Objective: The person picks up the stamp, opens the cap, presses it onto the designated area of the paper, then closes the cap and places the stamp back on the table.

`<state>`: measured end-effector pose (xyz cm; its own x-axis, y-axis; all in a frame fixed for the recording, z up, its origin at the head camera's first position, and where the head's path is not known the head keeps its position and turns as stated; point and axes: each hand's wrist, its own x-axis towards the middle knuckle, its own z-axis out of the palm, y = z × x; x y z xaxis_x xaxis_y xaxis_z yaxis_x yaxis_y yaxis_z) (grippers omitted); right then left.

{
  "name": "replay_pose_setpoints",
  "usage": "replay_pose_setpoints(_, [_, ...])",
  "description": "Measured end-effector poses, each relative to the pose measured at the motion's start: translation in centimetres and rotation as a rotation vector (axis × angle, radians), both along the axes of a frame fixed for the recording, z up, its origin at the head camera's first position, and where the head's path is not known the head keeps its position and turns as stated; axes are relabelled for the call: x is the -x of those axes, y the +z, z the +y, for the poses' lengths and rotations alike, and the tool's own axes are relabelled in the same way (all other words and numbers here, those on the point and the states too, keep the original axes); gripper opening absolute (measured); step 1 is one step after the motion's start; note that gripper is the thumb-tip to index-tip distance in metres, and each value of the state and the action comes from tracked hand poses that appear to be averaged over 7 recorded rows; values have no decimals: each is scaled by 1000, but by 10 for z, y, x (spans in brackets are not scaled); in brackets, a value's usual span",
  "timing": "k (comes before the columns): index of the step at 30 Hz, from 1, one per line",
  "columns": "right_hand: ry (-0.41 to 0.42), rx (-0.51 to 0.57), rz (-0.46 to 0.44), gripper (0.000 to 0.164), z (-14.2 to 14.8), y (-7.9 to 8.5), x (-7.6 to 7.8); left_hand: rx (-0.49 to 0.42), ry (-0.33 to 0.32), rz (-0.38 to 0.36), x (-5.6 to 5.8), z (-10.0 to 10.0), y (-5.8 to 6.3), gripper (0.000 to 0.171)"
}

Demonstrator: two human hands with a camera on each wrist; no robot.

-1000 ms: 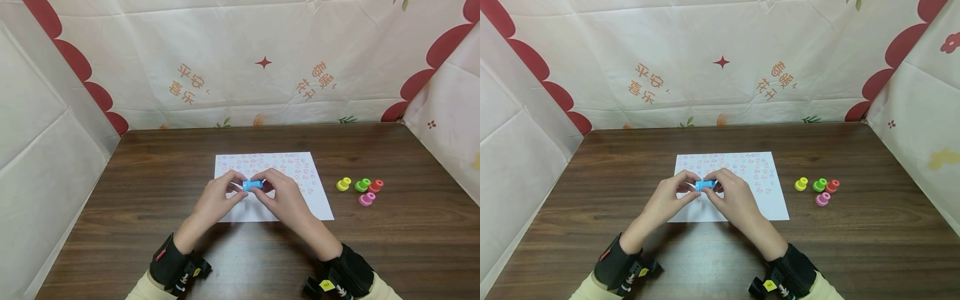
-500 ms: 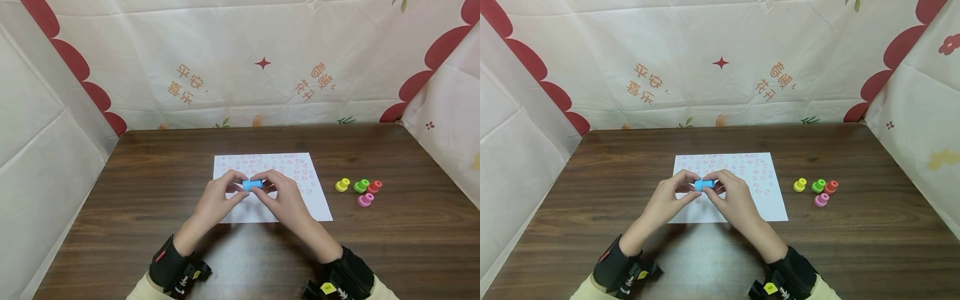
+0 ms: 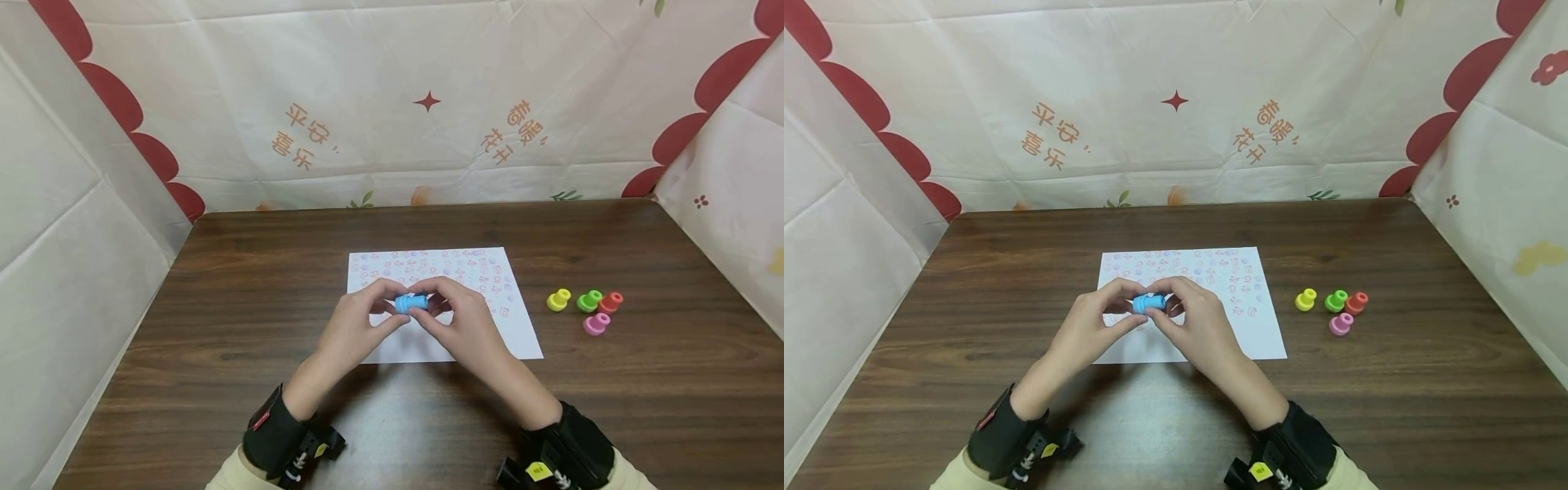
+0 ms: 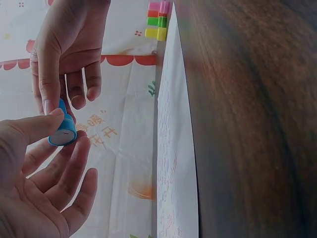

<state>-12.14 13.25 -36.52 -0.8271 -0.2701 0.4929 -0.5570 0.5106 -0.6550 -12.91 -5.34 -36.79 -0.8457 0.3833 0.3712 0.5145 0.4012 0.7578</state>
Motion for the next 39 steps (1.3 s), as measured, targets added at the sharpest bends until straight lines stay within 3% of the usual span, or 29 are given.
replay_pose_setpoints(7, [8,-16,2,30,1,-1,0,15,-7,-8,-1,0,-1,24])
replay_pose_setpoints(18, [1,-45,14,33,13,-1,2,59,118,-11,1,-12,-2,30])
replay_pose_setpoints(39, [-214,-134,17,34,81,2,4,104,230,-2,4,-69,4,34])
